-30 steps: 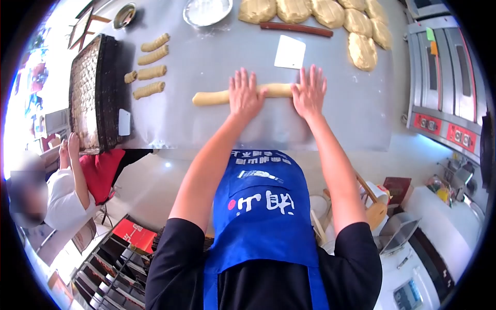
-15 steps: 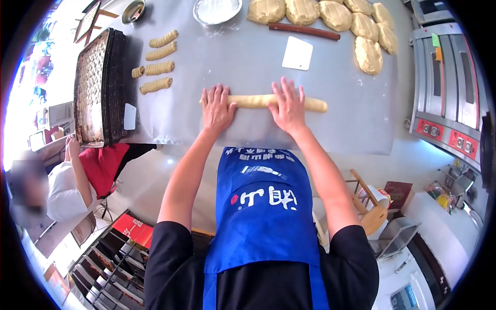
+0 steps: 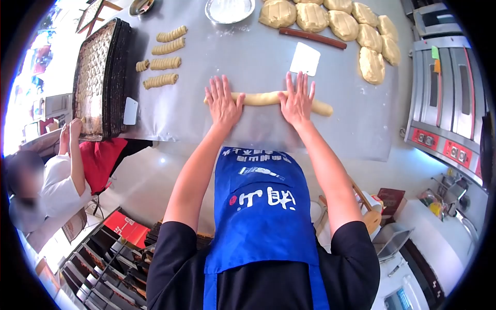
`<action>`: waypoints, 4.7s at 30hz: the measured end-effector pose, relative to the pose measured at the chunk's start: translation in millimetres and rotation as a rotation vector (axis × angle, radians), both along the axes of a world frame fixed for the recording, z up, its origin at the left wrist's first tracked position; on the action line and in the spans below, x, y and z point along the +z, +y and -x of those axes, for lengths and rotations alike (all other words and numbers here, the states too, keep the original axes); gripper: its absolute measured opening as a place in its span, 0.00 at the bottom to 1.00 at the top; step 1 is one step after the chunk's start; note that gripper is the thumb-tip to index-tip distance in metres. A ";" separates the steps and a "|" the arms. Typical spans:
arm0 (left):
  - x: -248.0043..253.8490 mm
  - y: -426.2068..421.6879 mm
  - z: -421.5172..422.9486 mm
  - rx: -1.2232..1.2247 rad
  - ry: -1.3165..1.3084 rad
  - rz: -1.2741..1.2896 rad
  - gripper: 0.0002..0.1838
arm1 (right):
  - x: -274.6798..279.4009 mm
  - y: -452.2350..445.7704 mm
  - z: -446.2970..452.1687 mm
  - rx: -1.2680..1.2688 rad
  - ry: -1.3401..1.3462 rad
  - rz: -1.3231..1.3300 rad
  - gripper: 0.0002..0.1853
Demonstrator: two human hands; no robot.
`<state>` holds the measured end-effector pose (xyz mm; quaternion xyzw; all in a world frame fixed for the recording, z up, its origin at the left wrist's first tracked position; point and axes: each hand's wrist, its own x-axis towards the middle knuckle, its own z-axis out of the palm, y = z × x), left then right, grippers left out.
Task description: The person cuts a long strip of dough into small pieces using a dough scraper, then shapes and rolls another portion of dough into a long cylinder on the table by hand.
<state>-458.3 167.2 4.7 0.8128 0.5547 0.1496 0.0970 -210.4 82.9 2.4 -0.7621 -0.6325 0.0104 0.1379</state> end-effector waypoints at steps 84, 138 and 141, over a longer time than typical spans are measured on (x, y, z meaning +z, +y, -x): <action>-9.1 31.7 28.4 -0.176 -0.008 0.046 0.52 | -13.4 49.9 55.5 0.037 0.022 0.209 0.48; 32.5 -48.2 -174.0 -0.827 -0.216 0.199 0.52 | 72.0 -253.0 61.5 -0.713 0.664 -0.344 0.32; -1.7 -70.5 -201.2 -0.879 -0.030 0.173 0.55 | 73.6 -297.7 34.5 -0.742 0.751 -0.371 0.32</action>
